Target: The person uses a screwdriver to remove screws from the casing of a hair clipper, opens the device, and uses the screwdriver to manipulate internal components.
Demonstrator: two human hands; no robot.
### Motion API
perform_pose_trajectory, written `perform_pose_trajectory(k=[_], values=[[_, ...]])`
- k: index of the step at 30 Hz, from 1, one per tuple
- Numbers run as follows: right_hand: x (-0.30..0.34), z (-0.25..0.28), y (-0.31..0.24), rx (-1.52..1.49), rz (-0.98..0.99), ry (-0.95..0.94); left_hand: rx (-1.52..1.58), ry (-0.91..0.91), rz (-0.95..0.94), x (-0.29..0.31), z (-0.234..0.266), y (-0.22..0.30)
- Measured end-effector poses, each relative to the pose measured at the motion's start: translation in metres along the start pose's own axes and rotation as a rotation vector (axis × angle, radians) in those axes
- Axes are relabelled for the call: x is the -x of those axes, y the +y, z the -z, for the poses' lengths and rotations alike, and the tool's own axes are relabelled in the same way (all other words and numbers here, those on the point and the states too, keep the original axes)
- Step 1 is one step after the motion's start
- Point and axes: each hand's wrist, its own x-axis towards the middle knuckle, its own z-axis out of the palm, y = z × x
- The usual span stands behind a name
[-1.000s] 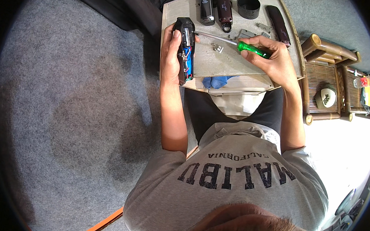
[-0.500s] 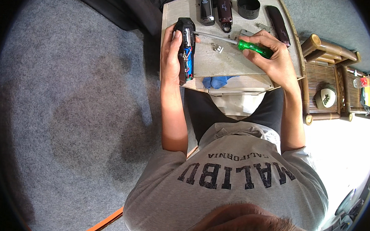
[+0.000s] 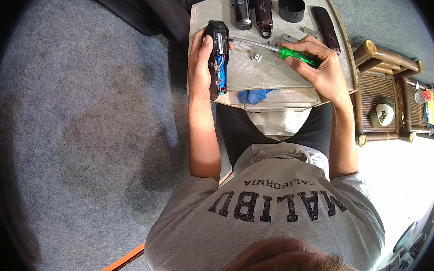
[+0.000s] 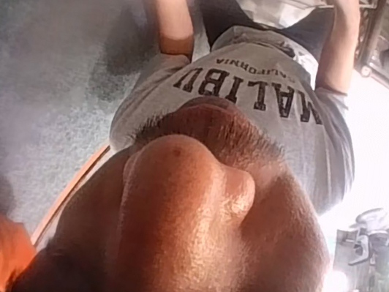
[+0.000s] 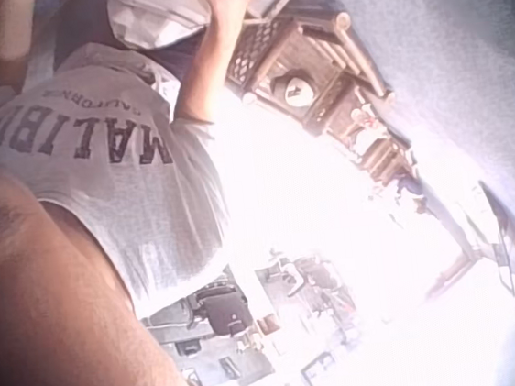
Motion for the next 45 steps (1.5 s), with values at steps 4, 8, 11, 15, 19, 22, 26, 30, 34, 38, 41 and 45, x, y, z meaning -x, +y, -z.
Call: perform_pose_trajectory(k=[4, 8, 11, 15, 19, 22, 26, 30, 34, 38, 41, 45], values=[[0.0, 0.0, -0.002, -0.004, 0.006, 0.0, -0.002, -0.006, 0.001, 0.001, 0.001, 0.001], [0.0, 0.001, -0.002, -0.006, 0.012, -0.005, 0.006, -0.001, 0.011, 0.0, -0.001, 0.0], [0.001, 0.001, -0.002, -0.009, 0.0, -0.007, 0.012, -0.009, 0.0, 0.0, -0.001, -0.001], [0.0, 0.001, -0.002, -0.008, -0.001, -0.005, 0.008, -0.009, 0.01, 0.0, 0.001, 0.0], [0.0, 0.001, -0.002, 0.001, 0.001, -0.001, 0.018, -0.01, 0.006, 0.0, 0.0, 0.0], [0.0, 0.0, -0.001, 0.009, 0.004, 0.005, 0.014, -0.011, 0.004, 0.001, 0.0, 0.001], [0.0, 0.0, 0.002, 0.001, 0.019, 0.013, 0.024, -0.011, 0.011, 0.0, 0.001, 0.0], [0.0, -0.001, 0.005, -0.001, 0.027, 0.014, 0.029, -0.015, 0.014, 0.001, 0.0, 0.0], [0.001, 0.008, -0.009, -0.198, -0.086, -0.017, 0.01, 0.009, -0.006, 0.002, 0.0, -0.001], [0.002, 0.012, -0.004, -0.563, -0.174, 0.013, -0.004, -0.002, -0.012, 0.001, -0.004, 0.001], [0.0, 0.013, 0.001, -0.751, -0.155, 0.015, 0.009, -0.032, 0.002, 0.001, 0.001, 0.001], [-0.002, 0.009, -0.002, -0.723, -0.112, 0.091, 0.002, -0.046, 0.011, 0.003, -0.002, 0.002]])
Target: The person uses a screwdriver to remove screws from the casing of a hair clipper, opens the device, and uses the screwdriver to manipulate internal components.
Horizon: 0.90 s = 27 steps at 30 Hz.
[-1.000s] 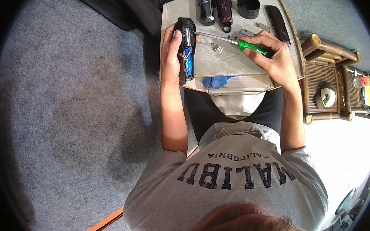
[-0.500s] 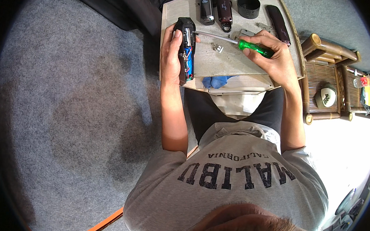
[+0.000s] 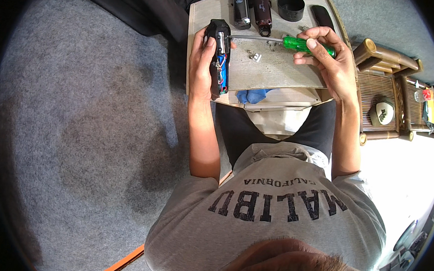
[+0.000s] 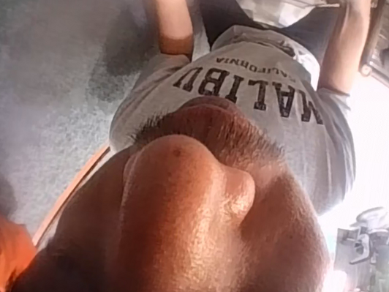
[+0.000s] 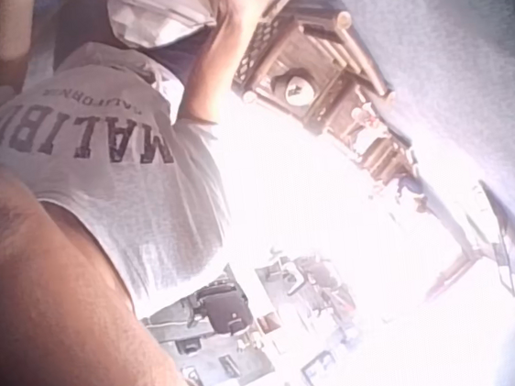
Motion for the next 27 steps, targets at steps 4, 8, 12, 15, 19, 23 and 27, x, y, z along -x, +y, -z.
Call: perform_pose_trajectory(k=[4, 8, 12, 15, 19, 23, 27], values=[[-0.001, -0.001, 0.001, 0.093, 0.073, 0.044, -0.015, -0.025, 0.013, 0.0, -0.001, 0.002], [-0.001, -0.01, 0.002, 0.19, 0.124, 0.142, -0.04, -0.009, -0.016, -0.001, -0.003, -0.001], [0.005, -0.02, -0.009, 0.45, -0.116, 0.244, -0.036, 0.005, -0.01, 0.0, -0.002, 0.001], [0.004, -0.008, -0.003, 0.408, 0.014, 0.207, -0.047, -0.006, 0.034, 0.0, -0.005, 0.003], [0.004, -0.007, 0.003, 0.57, 0.181, 0.125, -0.079, 0.033, 0.04, -0.001, -0.002, 0.004], [0.007, -0.006, -0.001, 0.623, 0.113, 0.026, -0.037, 0.039, 0.043, -0.004, 0.001, 0.003], [0.005, -0.008, 0.006, 0.594, 0.14, 0.052, -0.047, 0.033, 0.042, -0.007, 0.005, 0.001]])
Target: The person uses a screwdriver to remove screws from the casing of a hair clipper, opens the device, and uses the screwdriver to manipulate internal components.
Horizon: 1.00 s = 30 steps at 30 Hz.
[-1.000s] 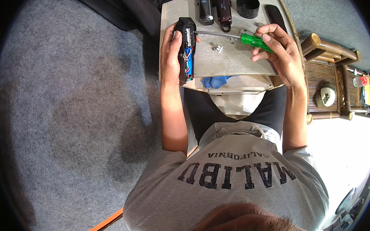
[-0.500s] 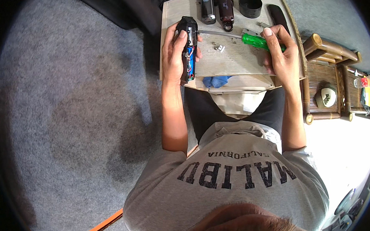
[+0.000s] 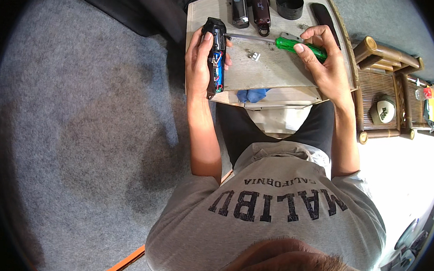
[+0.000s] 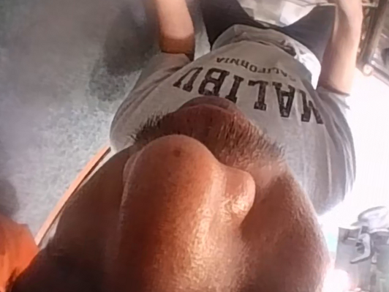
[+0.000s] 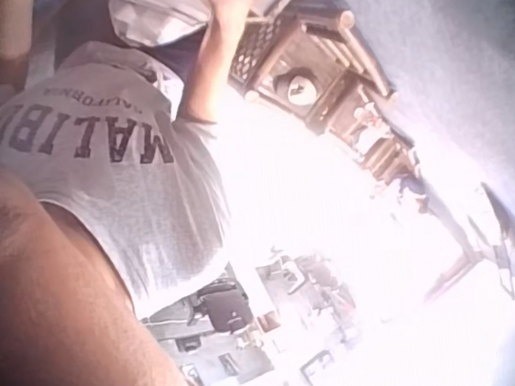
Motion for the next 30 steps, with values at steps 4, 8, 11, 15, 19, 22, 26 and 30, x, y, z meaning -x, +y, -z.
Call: perform_pose_trajectory(k=[4, 8, 11, 15, 19, 22, 26, 30], values=[[0.0, 0.001, 0.001, 0.033, 0.087, -0.002, -0.046, 0.0, 0.033, -0.001, -0.002, 0.006], [-0.003, 0.008, -0.009, -0.022, -0.138, -0.07, -0.089, -0.046, 0.083, 0.003, 0.005, 0.01], [-0.003, 0.009, -0.004, 0.033, -0.019, -0.114, -0.096, -0.043, 0.08, 0.003, 0.004, 0.01], [0.001, 0.006, -0.001, 0.081, 0.042, -0.131, -0.119, -0.028, 0.092, 0.002, 0.004, 0.011], [0.003, -0.002, -0.004, 0.156, 0.155, -0.128, -0.056, -0.019, 0.082, 0.001, 0.009, 0.008], [0.002, -0.004, -0.005, 0.289, 0.265, -0.109, -0.009, -0.001, 0.073, 0.002, 0.009, 0.008], [0.002, -0.001, -0.006, 0.24, 0.194, -0.104, -0.04, 0.013, 0.08, 0.002, 0.007, 0.008], [0.002, -0.002, -0.004, 0.279, 0.103, -0.058, -0.078, -0.026, 0.076, 0.003, 0.006, 0.007]])
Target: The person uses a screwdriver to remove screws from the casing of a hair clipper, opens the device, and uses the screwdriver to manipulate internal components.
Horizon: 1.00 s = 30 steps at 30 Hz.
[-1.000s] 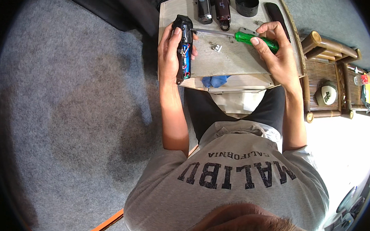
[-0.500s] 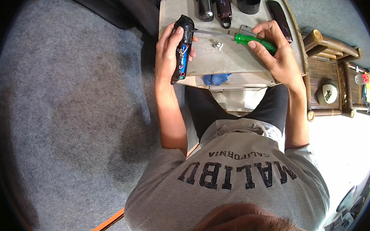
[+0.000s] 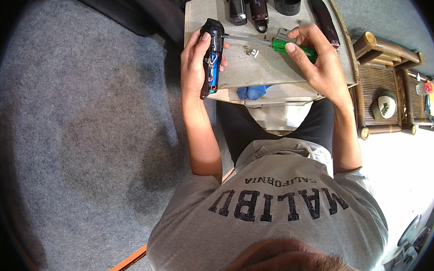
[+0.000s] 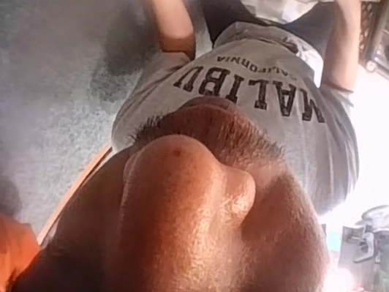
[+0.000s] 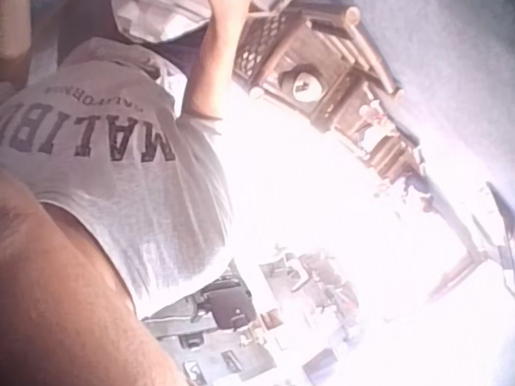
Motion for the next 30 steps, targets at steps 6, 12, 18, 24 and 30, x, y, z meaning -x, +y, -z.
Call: perform_pose_trajectory(k=[6, 12, 18, 24, 30], values=[[0.0, -0.004, 0.001, 0.018, 0.174, 0.099, 0.002, 0.0, -0.011, 0.0, 0.0, 0.0], [0.003, -0.001, 0.005, -0.133, 0.089, 0.111, 0.008, -0.003, -0.007, 0.0, 0.001, 0.0], [-0.003, -0.002, 0.011, -0.132, 0.099, 0.154, 0.018, -0.039, -0.008, 0.0, -0.001, 0.0], [-0.001, -0.002, -0.02, -0.211, -0.336, 0.069, -0.003, -0.026, -0.016, 0.0, 0.001, -0.001], [0.001, -0.004, -0.002, -0.11, -0.096, 0.085, 0.017, -0.007, -0.018, 0.0, 0.002, -0.001]])
